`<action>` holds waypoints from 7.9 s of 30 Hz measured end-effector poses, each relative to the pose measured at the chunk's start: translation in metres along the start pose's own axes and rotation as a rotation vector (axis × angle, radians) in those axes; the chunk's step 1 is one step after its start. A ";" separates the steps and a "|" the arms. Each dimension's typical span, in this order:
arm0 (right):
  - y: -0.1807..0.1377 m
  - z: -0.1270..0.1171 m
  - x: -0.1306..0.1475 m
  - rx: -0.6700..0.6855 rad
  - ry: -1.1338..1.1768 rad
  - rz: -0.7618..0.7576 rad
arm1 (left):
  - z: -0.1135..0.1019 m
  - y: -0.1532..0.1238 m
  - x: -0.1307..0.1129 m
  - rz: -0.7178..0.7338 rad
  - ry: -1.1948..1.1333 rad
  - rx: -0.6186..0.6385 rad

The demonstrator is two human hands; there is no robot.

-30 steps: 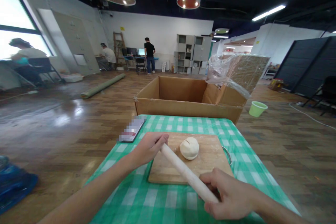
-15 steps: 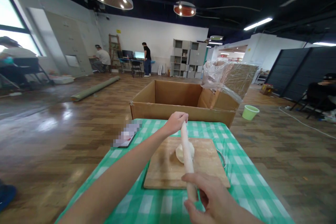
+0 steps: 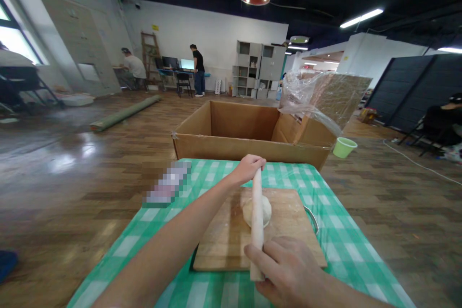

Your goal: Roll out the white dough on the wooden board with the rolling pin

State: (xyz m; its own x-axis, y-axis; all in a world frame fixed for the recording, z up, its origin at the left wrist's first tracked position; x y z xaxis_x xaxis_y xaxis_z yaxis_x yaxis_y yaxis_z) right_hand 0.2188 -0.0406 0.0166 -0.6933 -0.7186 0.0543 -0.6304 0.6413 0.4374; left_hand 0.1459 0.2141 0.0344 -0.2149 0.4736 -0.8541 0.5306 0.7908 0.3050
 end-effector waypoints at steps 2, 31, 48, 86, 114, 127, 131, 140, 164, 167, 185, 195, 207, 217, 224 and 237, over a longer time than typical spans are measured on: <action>0.001 -0.003 0.000 -0.007 0.000 -0.019 | 0.001 -0.002 0.007 -0.016 -0.013 0.014; 0.012 -0.005 0.006 -0.228 -0.328 -0.140 | -0.003 -0.032 -0.012 -0.054 0.444 -0.030; 0.002 -0.010 -0.001 -0.300 -0.244 -0.121 | 0.000 -0.027 -0.001 0.074 0.473 0.038; -0.006 0.000 -0.002 -0.102 -0.145 -0.045 | 0.016 -0.035 0.003 -0.034 0.664 0.226; 0.019 0.021 0.014 0.082 -0.054 -0.257 | 0.005 -0.028 0.006 -0.106 0.573 0.265; 0.044 0.029 0.020 0.260 0.115 -0.318 | 0.008 -0.026 0.020 -0.184 0.603 0.254; 0.058 0.033 0.028 0.347 0.106 -0.344 | 0.009 -0.027 0.022 -0.192 0.623 0.242; 0.062 0.045 0.036 0.305 0.159 -0.378 | 0.009 -0.027 0.021 -0.170 0.654 0.232; 0.095 0.044 0.054 0.719 0.161 -0.397 | 0.003 -0.032 0.049 -0.201 0.776 0.142; 0.096 0.044 0.054 0.712 0.159 -0.407 | 0.002 -0.033 0.054 -0.214 0.777 0.138; 0.108 0.050 0.067 0.812 0.146 -0.470 | -0.005 -0.040 0.047 -0.214 0.808 0.109; 0.090 0.063 0.059 0.681 0.189 -0.473 | -0.010 -0.045 0.047 -0.249 0.741 0.049; 0.065 0.067 0.044 0.359 0.364 -0.526 | -0.008 -0.046 0.047 -0.205 0.627 0.024; 0.040 0.057 0.035 0.303 0.453 -0.371 | -0.008 -0.047 0.029 -0.220 0.542 -0.005; 0.036 0.056 0.037 0.222 0.444 -0.369 | -0.006 -0.045 0.024 -0.231 0.374 -0.028; 0.031 0.043 0.033 0.162 0.261 -0.334 | -0.002 -0.044 0.016 -0.045 0.305 -0.051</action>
State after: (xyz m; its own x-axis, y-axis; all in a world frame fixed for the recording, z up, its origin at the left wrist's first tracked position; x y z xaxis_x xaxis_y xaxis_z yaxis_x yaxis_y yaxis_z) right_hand 0.1609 -0.0328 -0.0069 -0.3445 -0.9238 0.1673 -0.8656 0.3815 0.3242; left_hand 0.1174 0.1876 0.0082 -0.4773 0.5263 -0.7037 0.4749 0.8283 0.2973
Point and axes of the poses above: each hand's wrist, its own y-axis towards the middle knuckle, its own z-axis out of the palm, x = y × z, the point moved 4 cm from there along y, towards the middle knuckle, and after that the axes turned 2 degrees about -x, right-handed, at the moved point
